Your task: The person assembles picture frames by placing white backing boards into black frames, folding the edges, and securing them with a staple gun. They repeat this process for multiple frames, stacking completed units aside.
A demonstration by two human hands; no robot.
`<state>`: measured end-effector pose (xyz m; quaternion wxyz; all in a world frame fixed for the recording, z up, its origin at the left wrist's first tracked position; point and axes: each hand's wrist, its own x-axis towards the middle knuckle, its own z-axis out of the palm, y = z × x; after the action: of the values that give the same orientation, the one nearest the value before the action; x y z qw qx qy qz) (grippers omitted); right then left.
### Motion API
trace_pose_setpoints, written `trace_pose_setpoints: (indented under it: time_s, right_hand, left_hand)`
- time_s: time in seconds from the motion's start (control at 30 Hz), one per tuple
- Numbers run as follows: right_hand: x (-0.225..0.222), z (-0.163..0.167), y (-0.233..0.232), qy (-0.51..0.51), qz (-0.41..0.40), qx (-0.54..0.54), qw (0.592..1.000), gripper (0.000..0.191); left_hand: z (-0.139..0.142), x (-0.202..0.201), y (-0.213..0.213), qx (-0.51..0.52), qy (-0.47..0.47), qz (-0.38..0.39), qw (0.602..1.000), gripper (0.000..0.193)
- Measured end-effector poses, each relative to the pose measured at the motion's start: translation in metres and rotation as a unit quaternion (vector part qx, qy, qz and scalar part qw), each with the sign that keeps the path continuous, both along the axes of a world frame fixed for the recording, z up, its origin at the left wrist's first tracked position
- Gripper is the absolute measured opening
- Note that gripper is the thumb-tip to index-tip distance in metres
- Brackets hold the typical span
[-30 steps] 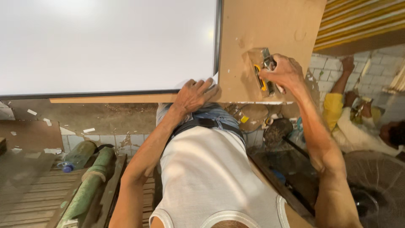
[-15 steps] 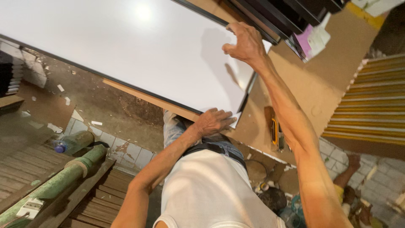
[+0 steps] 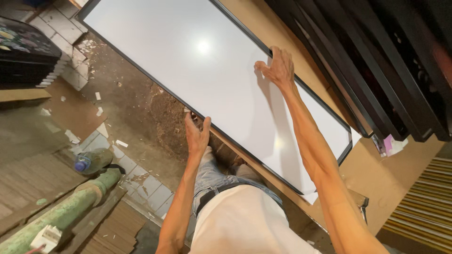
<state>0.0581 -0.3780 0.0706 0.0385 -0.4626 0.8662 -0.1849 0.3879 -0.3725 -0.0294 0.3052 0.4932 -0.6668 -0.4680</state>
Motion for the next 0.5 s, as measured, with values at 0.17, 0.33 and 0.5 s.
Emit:
trace_pose_setpoints:
  time_s: [0.17,0.33,0.5]
  right_hand:
    - [0.031,-0.014,0.000,-0.029,-0.087,0.082,0.992,0.075]
    - [0.044,-0.006,-0.001,-0.042,-0.103,0.151,0.982,0.083]
    - [0.045,0.028,0.018,-0.220,-0.170,0.180,0.944,0.055]
  left_hand:
    - [-0.020,-0.010,0.012,0.189,0.208,0.048,0.958,0.079]
    - [-0.016,-0.001,0.028,0.278,0.226,0.137,0.923,0.062]
    - [-0.015,0.010,0.036,0.314,0.301,0.193,0.880,0.069]
